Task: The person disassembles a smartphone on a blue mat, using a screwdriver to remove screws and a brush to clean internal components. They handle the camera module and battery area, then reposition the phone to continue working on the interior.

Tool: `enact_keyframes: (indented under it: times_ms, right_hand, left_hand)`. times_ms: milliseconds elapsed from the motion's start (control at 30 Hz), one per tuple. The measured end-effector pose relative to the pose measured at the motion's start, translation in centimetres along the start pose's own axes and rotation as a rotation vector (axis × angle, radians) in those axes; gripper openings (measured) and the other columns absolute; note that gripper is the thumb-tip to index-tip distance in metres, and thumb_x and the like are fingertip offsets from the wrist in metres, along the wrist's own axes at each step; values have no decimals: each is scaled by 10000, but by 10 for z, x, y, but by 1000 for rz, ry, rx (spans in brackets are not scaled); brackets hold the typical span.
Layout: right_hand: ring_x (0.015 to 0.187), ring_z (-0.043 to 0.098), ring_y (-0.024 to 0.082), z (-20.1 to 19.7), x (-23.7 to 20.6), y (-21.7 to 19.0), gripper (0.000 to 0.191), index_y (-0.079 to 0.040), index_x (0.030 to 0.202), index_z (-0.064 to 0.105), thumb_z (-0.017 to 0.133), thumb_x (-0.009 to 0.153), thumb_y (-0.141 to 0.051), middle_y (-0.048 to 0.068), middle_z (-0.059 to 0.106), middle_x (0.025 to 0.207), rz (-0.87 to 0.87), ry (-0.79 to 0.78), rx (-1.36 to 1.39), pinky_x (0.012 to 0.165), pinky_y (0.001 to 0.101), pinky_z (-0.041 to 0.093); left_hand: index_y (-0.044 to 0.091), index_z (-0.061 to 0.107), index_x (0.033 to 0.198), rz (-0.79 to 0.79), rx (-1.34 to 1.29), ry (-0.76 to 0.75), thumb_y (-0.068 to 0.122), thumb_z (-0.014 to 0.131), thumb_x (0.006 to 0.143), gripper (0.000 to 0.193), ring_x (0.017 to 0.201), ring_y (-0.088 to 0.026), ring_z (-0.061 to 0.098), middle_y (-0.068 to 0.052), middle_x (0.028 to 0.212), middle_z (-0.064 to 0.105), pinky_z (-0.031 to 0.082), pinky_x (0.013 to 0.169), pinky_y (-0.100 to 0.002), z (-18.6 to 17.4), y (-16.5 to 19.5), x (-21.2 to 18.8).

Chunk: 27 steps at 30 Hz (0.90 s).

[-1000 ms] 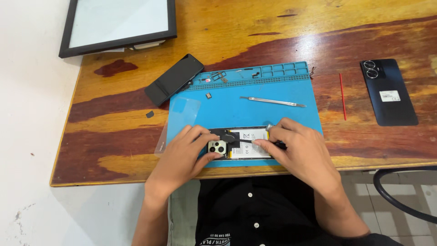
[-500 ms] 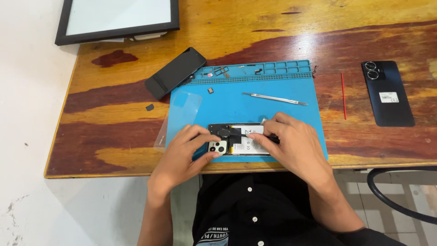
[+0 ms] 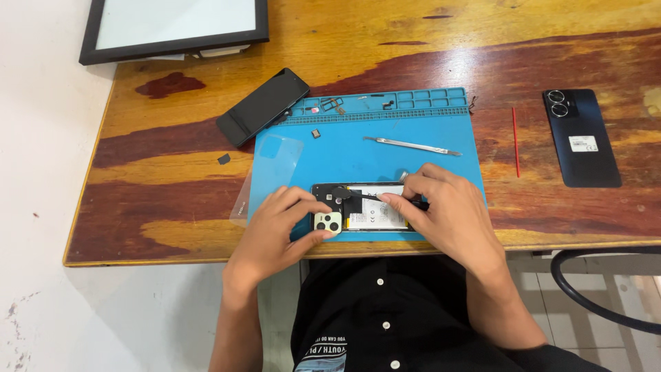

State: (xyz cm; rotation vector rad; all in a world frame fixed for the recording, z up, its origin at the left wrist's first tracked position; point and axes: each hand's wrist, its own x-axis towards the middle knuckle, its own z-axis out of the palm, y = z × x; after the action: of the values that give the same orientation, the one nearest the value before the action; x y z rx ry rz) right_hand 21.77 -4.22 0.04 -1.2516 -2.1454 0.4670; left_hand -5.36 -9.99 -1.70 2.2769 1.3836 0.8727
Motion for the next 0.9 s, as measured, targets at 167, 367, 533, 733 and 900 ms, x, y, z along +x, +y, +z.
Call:
enact_keyframes:
  times_ms: [167, 367, 533, 733, 900]
  right_hand:
    - [643, 638, 285, -3, 2, -2, 349, -46, 788, 744, 791, 831, -389, 93, 656, 735, 32, -86, -37, 558, 401, 469]
    - [626, 633, 263, -11, 1, 1, 362, -39, 775, 720, 785, 845, -388, 80, 667, 772, 25, -56, 53, 553, 369, 490]
    - [636, 632, 290, -15, 0, 2, 347, -39, 774, 731, 804, 820, -375, 88, 674, 764, -6, -100, -23, 554, 393, 477]
    - [644, 641, 307, -3, -3, -6, 332, -43, 763, 727, 785, 833, -362, 84, 665, 759, -38, -114, -51, 554, 411, 481]
    - [648, 634, 325, 0, -11, -9, 346, -47, 760, 718, 769, 844, -378, 92, 649, 738, -20, -151, -46, 563, 424, 479]
  left_hand:
    - [103, 733, 1107, -56, -33, 22, 256, 818, 843, 316, 977, -239, 587, -33, 1019, 637, 488, 852, -356, 1, 4, 0]
    - [102, 725, 1127, -76, -55, 44, 232, 803, 859, 307, 1009, -241, 592, -43, 1044, 631, 494, 865, -356, 3, 3, 0]
    - [114, 750, 1112, -111, -76, 57, 225, 829, 832, 312, 999, -231, 588, -40, 1025, 627, 497, 835, -348, 4, 4, -1]
    - [132, 805, 1060, -151, -103, 130, 237, 870, 775, 311, 941, -203, 583, -19, 1010, 647, 504, 781, -328, 8, 6, 3]
    - [134, 813, 1044, -222, -121, 133, 230, 882, 735, 331, 903, -202, 548, -52, 1053, 591, 489, 747, -311, 8, 6, -1]
